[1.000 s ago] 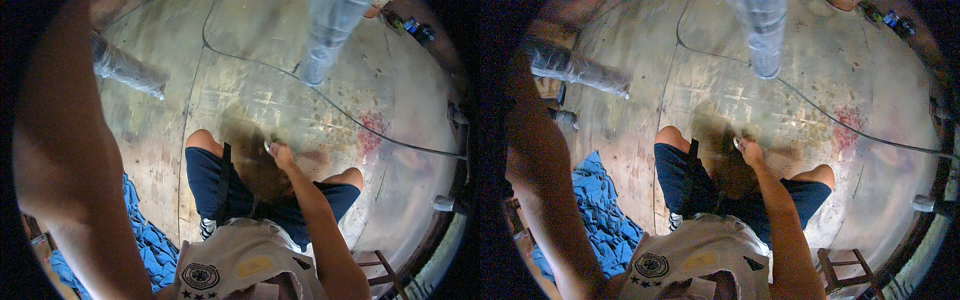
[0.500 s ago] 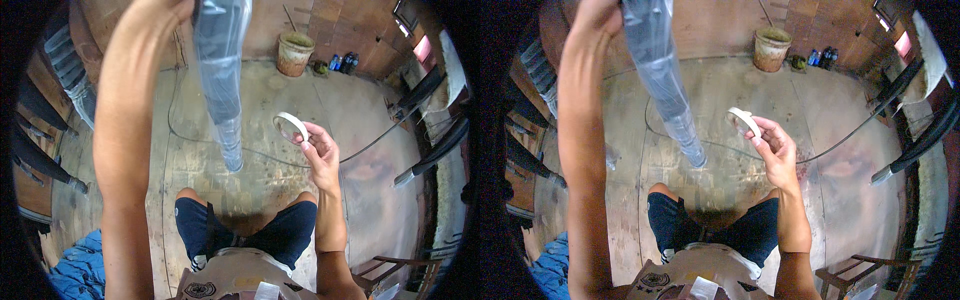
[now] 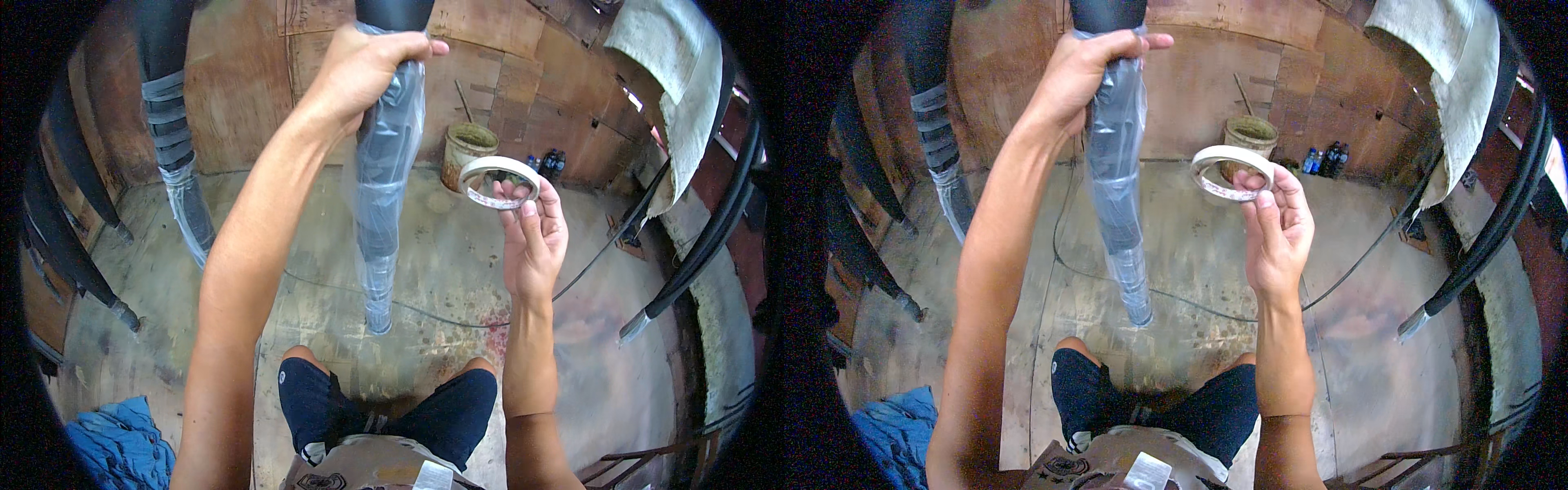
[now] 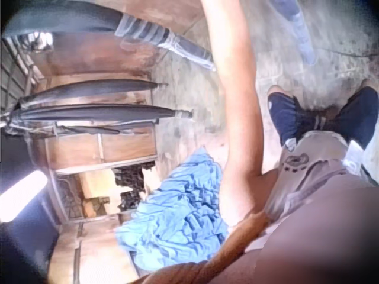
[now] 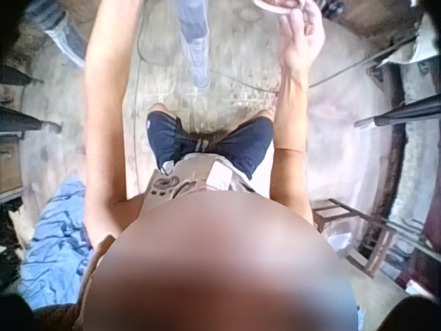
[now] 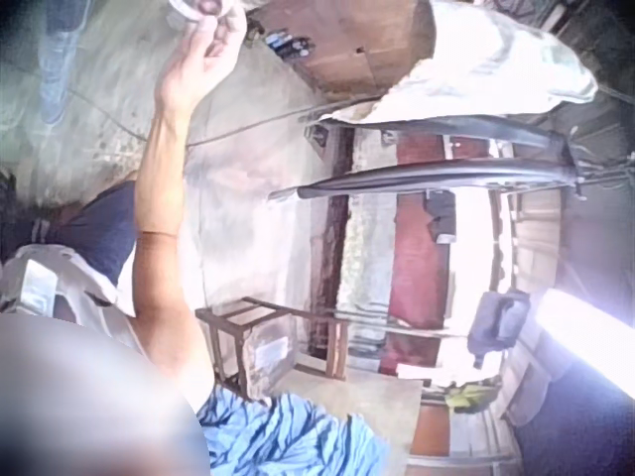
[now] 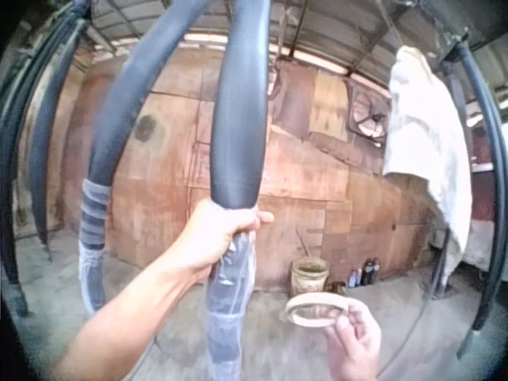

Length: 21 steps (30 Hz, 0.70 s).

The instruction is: The person cuts a piece of clear plastic with scissors, then wraps and secures it around the legs of standing mannequins using clear tape. The person kneels to reach the lower sections and continues taping each leg in sequence.

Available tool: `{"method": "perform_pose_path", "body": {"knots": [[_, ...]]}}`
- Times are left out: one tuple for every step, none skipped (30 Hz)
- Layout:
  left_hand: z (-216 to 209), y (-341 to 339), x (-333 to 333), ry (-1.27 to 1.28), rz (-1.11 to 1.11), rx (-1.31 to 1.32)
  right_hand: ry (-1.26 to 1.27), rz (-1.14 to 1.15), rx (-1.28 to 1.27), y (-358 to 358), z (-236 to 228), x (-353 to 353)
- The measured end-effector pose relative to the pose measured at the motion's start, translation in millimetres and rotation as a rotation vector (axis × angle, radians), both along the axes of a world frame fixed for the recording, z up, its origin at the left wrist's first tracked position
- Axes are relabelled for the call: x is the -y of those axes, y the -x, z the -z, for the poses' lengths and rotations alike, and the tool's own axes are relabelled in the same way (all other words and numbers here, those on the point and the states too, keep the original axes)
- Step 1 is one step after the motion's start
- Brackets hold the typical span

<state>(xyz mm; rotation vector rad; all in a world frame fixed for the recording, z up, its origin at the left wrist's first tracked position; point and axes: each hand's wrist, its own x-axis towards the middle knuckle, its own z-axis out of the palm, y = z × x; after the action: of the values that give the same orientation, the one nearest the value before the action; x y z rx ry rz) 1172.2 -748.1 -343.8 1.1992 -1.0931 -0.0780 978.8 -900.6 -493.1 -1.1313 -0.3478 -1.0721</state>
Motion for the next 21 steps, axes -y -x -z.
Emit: {"method": "perform_pose_path", "body": {"knots": [[0, 1, 0, 0.016, -0.003, -0.012, -0.018, -0.04, 0.029, -7, -2, 3], [1, 3, 0, 0.028, 0.003, -0.024, -0.047, -0.101, 0.066, -13, -5, 4], [1, 4, -1, 0.031, 0.015, -0.034, -0.077, -0.155, 0.095, -20, -7, 5], [2, 5, -1, 0.027, 0.029, -0.052, -0.119, -0.202, 0.118, -26, -10, 6], [2, 6, -1, 0.048, 0.041, -0.051, -0.144, -0.226, 0.108, -32, -12, 6], [2, 6, -2, 0.045, 0.045, -0.044, -0.165, -0.241, 0.111, -38, -15, 6], [2, 6, -2, 0.035, 0.042, -0.044, -0.199, -0.252, 0.113, -42, -18, 6], [2, 6, -2, 0.025, 0.04, -0.046, -0.233, -0.262, 0.113, -47, -21, 5], [2, 6, -1, 0.029, 0.045, -0.059, -0.23, -0.315, 0.136, -52, -24, 4], [2, 5, -2, 0.038, 0.057, -0.062, -0.242, -0.313, 0.139, -56, -27, 4], [3, 5, -1, 0.047, 0.069, -0.065, -0.244, -0.329, 0.149, -61, -30, 3], [3, 4, -1, 0.053, 0.088, -0.062, -0.248, -0.348, 0.163, -66, -33, 3], [4, 3, -1, 0.057, 0.095, -0.063, -0.277, -0.367, 0.171, -71, -37, 2], [4, 3, -1, 0.058, 0.096, -0.059, -0.247, -0.381, 0.179, -76, -40, 2], [4, 2, -1, 0.047, 0.102, -0.049, -0.24, -0.389, 0.186, -82, -45, 1], [4, 2, -1, 0.032, 0.086, -0.051, -0.246, -0.395, 0.194, -87, -49, 0], [5, 1, -1, 0.007, 0.087, -0.057, -0.241, -0.386, 0.189, -92, -54, -1], [5, 2, 0, 0.059, 0.144, -0.054, -0.239, -0.366, 0.165, -97, -59, -2], [5, 2, 1, 0.116, 0.166, -0.073, -0.257, -0.337, 0.137, -101, -64, -2], [5, 2, 3, 0.151, 0.2, -0.082, -0.273, -0.315, 0.105, -105, -70, -3], [5, 2, 3, 0.139, 0.171, -0.088, -0.253, -0.318, 0.112, -107, -75, -4]]}}
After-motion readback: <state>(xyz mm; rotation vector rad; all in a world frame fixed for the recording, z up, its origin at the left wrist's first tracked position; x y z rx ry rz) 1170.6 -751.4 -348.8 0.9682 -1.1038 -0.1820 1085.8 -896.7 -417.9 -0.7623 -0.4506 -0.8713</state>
